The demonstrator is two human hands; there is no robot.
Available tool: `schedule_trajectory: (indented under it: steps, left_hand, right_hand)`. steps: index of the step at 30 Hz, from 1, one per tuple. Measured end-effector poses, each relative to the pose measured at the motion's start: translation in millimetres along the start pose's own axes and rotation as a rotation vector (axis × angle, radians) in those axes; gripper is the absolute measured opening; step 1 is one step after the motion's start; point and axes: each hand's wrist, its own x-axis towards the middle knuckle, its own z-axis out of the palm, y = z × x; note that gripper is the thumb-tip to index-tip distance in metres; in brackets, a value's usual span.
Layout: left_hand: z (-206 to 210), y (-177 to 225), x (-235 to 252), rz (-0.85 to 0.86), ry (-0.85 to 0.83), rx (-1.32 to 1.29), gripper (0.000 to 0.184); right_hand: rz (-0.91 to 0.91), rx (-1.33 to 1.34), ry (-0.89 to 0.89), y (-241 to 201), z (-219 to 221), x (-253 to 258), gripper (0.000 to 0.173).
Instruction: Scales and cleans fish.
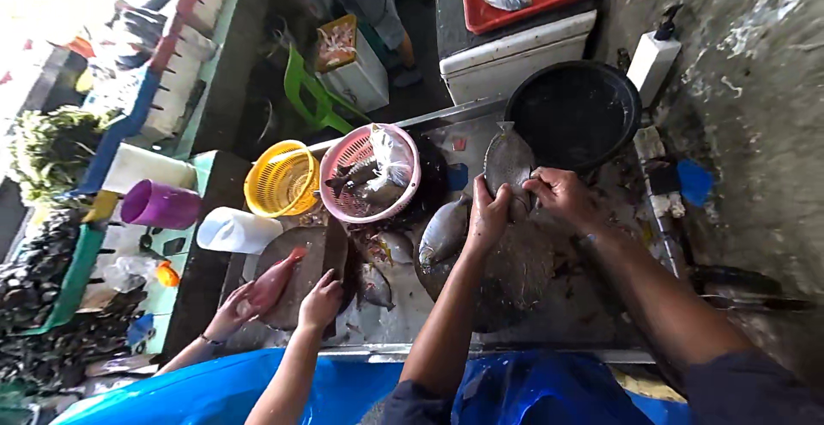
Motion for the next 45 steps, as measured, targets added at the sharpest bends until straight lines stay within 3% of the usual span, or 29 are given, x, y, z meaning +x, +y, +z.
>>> schedule_trajectory:
  steps: [3, 7, 8, 10, 11, 12, 15, 17, 19, 21, 23, 24, 27, 30, 35, 39, 42, 45]
  left_hand:
    - [13.8, 9.6, 8.4, -0.006, 0.059, 0.016, 0.047]
    - [2.2, 7.7, 10.1, 0.045, 0.105, 0.123, 0.053]
    - [-0.8, 8.1, 16.6, 0.076, 0.12, 0.129, 0.054]
    - [-1.4, 13.3, 39.3, 0.152, 0.119, 0.147, 0.055]
    - [1.4, 18.6, 50.6, 0.163, 0.096, 0.194, 0.055]
    - [7.7, 27.4, 62.8, 0.166, 0.063, 0.278, 0.055]
    - [47.3, 63.9, 112.2, 0.152, -0.074, 0.668, 0.062]
    - [81.1, 61.0, 149.6, 0.112, -0.144, 0.918, 0.064]
    - [108.5, 44.7, 180.5, -0.011, -0.217, 1.087, 0.067]
    - [122.1, 28.0, 195.8, -0.117, -0.321, 1.124, 0.063]
    - [126.3, 16.8, 207.4, -0.144, -0.404, 1.036, 0.046]
    - [124.8, 13.3, 211.8, -0.144, -0.435, 0.948, 0.045]
    - [113.0, 24.0, 206.5, -0.192, -0.38, 0.546, 0.045]
    - [98.1, 30.8, 194.5, -0.201, -0.26, 0.201, 0.049]
    - [81.2, 37.6, 157.8, -0.137, -0.157, -0.125, 0.045]
    - [73.0, 37.4, 127.4, -0.013, -0.107, -0.241, 0.046]
    - [72.5, 25.4, 117.4, 0.037, -0.114, -0.29, 0.051]
    - [81.4, 17.1, 121.9, 0.076, -0.144, -0.405, 0.044]
  right_hand:
    - [-0.051, -0.173, 0.119, -0.5, -9.1, 0.3, 0.024]
    - [0.017, -0.361, 0.281, -12.4, -54.4, -12.9, 0.028]
    - [0.053, -0.45, 0.248, -17.8, -67.8, -18.3, 0.026]
    - [0.337, -0.623, -0.094, -16.8, -87.2, -20.9, 0.022]
    - [0.507, -0.642, -0.265, -8.6, -90.9, -17.0, 0.033]
    - [0.587, -0.638, -0.326, -0.7, -93.1, -10.9, 0.042]
    - [0.442, -0.572, -0.072, 11.4, -106.3, 31.0, 0.033]
    - [0.4, -0.59, 0.056, 33.5, -103.7, 59.3, 0.024]
    - [0.522, -0.655, -0.048, 65.7, -95.4, 78.5, 0.024]
    - [0.69, -0.727, -0.291, 84.1, -86.0, 85.0, 0.028]
    - [0.768, -0.716, -0.395, 86.6, -81.4, 92.2, 0.026]
    - [0.731, -0.68, -0.336, 90.1, -81.9, 90.8, 0.027]
    - [0.322, -0.495, 0.066, 106.4, -81.2, 68.2, 0.029]
    - [0.096, -0.444, 0.162, 99.4, -64.8, 40.6, 0.032]
    - [0.091, -0.443, 0.106, 57.8, -61.7, 30.3, 0.036]
    - [0.004, -0.479, 0.128, 42.3, -63.9, 41.9, 0.027]
    - [0.098, -0.565, 0.103, 35.3, -61.3, 42.8, 0.04]
    - [0.262, -0.341, 0.183, 24.9, -52.7, 50.2, 0.058]
